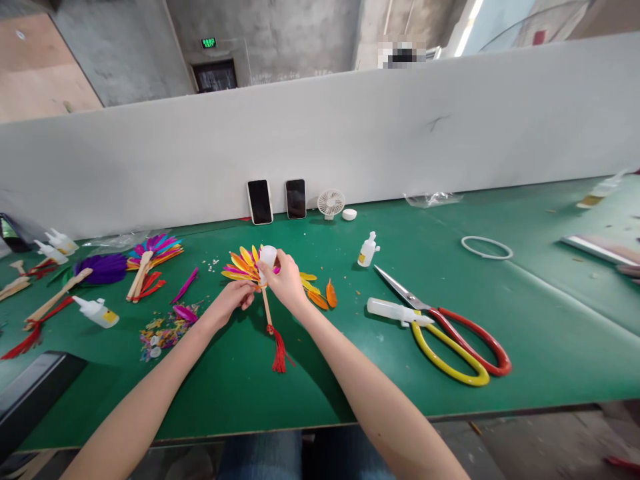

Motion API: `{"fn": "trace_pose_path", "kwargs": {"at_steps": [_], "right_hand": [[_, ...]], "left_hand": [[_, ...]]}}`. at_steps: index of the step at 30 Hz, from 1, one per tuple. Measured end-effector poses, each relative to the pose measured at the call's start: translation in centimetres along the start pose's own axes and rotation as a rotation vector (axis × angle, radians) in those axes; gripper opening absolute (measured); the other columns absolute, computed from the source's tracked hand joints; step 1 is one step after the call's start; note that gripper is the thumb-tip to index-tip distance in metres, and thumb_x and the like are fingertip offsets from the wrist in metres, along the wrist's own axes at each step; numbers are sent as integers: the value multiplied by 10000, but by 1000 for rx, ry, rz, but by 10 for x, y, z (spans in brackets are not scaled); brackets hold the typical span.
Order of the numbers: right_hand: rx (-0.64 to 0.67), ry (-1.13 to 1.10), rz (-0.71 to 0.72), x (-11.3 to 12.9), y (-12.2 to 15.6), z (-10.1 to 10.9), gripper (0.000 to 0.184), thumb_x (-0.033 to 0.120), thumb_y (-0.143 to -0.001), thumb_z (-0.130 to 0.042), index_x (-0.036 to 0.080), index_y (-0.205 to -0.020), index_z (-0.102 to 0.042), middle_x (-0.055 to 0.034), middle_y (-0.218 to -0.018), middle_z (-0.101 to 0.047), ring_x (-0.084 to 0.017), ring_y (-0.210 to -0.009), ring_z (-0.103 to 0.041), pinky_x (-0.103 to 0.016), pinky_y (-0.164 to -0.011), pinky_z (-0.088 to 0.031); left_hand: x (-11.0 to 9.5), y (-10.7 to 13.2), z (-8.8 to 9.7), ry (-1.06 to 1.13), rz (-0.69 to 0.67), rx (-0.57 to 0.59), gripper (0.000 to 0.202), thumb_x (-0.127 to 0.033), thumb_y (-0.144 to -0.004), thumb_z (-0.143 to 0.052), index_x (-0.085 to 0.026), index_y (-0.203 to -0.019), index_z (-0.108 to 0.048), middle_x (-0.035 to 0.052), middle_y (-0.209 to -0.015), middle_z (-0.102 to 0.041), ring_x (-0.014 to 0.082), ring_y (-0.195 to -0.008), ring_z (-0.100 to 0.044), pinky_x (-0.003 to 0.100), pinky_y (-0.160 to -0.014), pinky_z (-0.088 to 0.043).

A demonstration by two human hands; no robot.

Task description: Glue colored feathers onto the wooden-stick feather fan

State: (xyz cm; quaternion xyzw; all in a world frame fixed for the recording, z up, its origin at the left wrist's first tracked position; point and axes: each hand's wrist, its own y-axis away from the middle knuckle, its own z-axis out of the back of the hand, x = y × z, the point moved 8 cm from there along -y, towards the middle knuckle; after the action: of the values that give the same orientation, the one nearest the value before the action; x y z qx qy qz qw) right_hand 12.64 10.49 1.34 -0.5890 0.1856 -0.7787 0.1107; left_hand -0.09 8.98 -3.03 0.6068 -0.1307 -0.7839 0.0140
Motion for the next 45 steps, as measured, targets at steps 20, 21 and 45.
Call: {"fn": "trace_pose_path", "kwargs": {"at_steps": [20, 21, 45], "right_hand": [[-74, 2, -9, -4, -3, 10, 219, 425, -706, -494, 211, -685, -454, -51, -710, -574, -192, -667, -510, -339, -631, -406], [-62, -14, -6, -3, -3, 9, 222, 428, -707, -493, 210, -691, -458, -50, -710, -574, -191, -669, -513, -337, -631, -409], [-175, 50, -75, -18, -5, 20, 230, 424, -675, -526, 207, -667, -450, -30, -658, -531, -186, -649, -481, -330, -622, -378]], "left_hand": [[0, 0, 2, 16, 3, -16, 167, -181, -693, -421, -130, -598, -548, -59, -375, -428, 42, -333, -336, 181, -392, -248], [1, 0, 2, 17, 10, -18, 165, -181, -691, -422, -130, -597, -548, -59, -375, -428, 43, -332, -338, 181, -390, -248], [3, -1, 8, 207, -1, -57, 116, -188, -664, -452, -135, -591, -526, -63, -398, -424, 39, -342, -354, 185, -398, -253]]}}
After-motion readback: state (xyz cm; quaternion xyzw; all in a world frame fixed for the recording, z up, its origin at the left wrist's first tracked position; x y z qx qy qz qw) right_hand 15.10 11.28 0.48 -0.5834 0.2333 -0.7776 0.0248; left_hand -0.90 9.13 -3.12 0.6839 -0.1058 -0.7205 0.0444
